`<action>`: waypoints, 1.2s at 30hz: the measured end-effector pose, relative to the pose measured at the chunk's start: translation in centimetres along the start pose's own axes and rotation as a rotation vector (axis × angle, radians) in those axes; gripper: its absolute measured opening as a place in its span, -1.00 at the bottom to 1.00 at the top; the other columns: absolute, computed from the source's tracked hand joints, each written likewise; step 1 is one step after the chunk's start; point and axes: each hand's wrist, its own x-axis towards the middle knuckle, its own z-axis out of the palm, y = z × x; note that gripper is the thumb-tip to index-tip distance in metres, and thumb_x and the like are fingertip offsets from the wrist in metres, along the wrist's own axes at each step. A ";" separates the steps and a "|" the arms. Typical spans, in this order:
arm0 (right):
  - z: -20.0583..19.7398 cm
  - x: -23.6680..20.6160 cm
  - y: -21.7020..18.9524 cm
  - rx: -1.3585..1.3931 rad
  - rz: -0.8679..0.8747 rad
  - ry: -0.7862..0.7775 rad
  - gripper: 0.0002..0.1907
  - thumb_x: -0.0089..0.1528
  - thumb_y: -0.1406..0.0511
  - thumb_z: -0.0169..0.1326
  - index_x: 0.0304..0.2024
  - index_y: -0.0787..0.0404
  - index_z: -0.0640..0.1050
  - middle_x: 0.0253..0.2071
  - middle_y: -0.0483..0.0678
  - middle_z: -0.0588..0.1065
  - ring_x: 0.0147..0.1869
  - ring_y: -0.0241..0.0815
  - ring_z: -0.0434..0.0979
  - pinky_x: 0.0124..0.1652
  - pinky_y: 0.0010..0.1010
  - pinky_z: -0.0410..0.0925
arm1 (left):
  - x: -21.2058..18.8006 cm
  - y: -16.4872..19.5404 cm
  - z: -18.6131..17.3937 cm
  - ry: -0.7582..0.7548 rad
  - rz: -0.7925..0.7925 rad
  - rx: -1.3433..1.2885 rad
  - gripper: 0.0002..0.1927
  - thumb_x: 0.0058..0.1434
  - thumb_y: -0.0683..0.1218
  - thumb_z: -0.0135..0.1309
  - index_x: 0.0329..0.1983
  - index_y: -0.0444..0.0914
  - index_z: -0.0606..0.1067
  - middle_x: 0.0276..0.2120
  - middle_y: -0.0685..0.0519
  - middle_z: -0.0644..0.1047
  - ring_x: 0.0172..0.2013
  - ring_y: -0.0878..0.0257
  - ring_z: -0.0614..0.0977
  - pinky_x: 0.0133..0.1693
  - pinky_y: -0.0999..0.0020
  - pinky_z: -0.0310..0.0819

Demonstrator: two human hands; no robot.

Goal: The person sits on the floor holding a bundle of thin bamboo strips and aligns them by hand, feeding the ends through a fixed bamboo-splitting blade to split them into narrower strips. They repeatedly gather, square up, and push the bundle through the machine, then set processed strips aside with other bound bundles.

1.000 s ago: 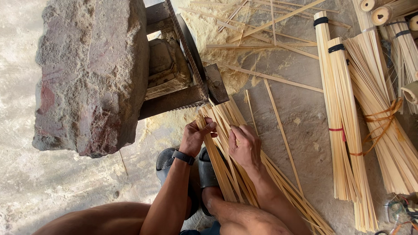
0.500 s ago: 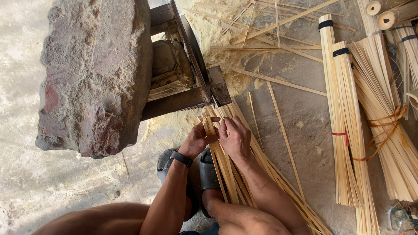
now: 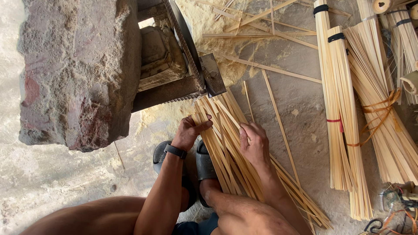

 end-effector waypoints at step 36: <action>0.6 0.5 -2.3 0.207 -0.116 0.071 -0.70 0.38 0.27 0.03 0.02 0.39 0.55 -0.28 0.06 0.48 -0.30 -0.14 0.53 -0.35 -0.45 0.45 | 0.3 0.4 1.5 -0.024 0.124 -0.038 -0.76 0.35 -0.02 0.20 -0.19 -0.30 0.67 -0.36 0.03 0.68 -0.35 0.32 0.65 -0.23 0.34 0.56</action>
